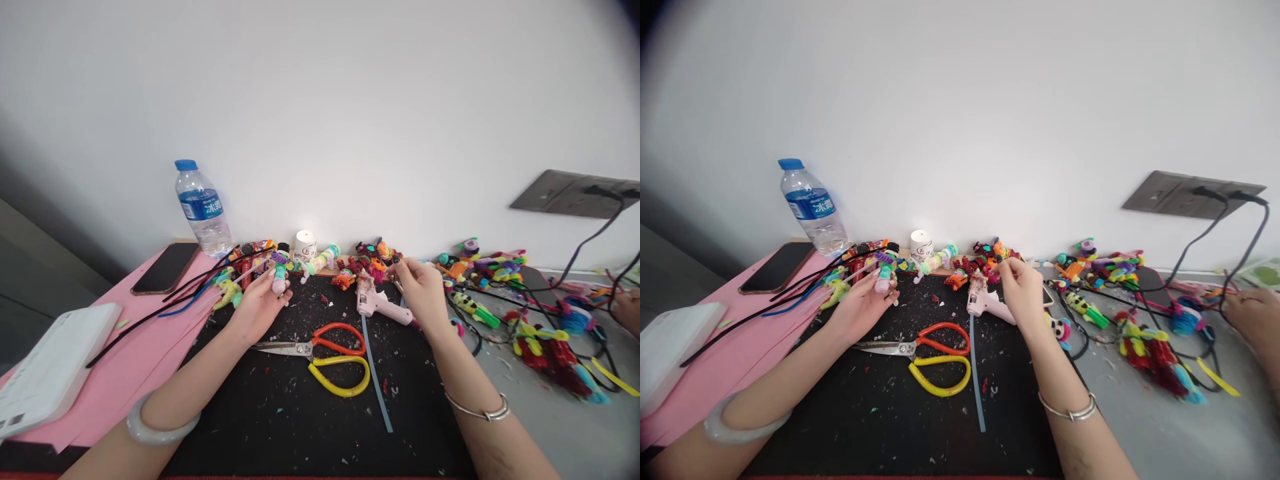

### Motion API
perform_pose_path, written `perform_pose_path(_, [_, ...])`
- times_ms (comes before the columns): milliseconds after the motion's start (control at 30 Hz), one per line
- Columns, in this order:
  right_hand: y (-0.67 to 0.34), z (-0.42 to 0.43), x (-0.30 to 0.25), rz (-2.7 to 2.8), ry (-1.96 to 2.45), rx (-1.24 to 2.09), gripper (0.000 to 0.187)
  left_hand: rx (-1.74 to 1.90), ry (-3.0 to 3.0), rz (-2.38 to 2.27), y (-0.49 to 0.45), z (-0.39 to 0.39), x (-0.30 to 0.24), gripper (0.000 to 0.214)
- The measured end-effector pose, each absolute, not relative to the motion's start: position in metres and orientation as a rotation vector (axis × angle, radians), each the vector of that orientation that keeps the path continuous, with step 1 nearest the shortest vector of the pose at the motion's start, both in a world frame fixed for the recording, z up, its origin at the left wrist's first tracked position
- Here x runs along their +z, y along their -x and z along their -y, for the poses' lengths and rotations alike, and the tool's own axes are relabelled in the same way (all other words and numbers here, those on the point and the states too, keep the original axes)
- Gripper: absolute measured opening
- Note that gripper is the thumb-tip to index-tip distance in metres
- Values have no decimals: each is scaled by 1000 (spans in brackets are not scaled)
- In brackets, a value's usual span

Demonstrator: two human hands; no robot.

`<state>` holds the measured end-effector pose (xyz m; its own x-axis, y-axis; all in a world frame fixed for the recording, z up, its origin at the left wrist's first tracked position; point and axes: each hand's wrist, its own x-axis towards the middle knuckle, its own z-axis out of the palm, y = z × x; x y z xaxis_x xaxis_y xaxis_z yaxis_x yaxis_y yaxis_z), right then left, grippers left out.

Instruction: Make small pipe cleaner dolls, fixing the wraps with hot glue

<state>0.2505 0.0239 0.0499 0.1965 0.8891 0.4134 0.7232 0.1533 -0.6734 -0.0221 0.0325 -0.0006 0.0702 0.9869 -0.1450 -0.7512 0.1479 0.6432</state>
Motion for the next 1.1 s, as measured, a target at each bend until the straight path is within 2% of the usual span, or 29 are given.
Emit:
perform_pose_path(133, [-278, -23, 51, 1753, 1816, 239, 17, 1350, -468, -624, 21, -32, -2, 8])
perform_pose_path(267, [-280, -14, 32, 2078, 1932, 384, 35, 1331, -470, -623, 21, -31, -4, 9])
perform_pose_path(433, [-270, -7, 23, 2083, 2014, 307, 50, 1320, -471, -605, 21, -31, -4, 10])
perform_pose_path(600, [-285, -3, 43, 1892, 1814, 516, 34, 1320, -449, -604, 21, -31, 0, 8])
perform_pose_path(733, [-300, 0, 50, 1647, 1808, 440, 25, 1313, -422, -587, 22, -31, 2, 14])
perform_pose_path(867, [-308, 1, 51, 1577, 1854, 402, 25, 1269, -355, -523, 27, -32, 8, 23])
perform_pose_path(1100, [-307, 5, 60, 1823, 1771, 340, 32, 1201, -334, -371, 37, -32, 17, 28])
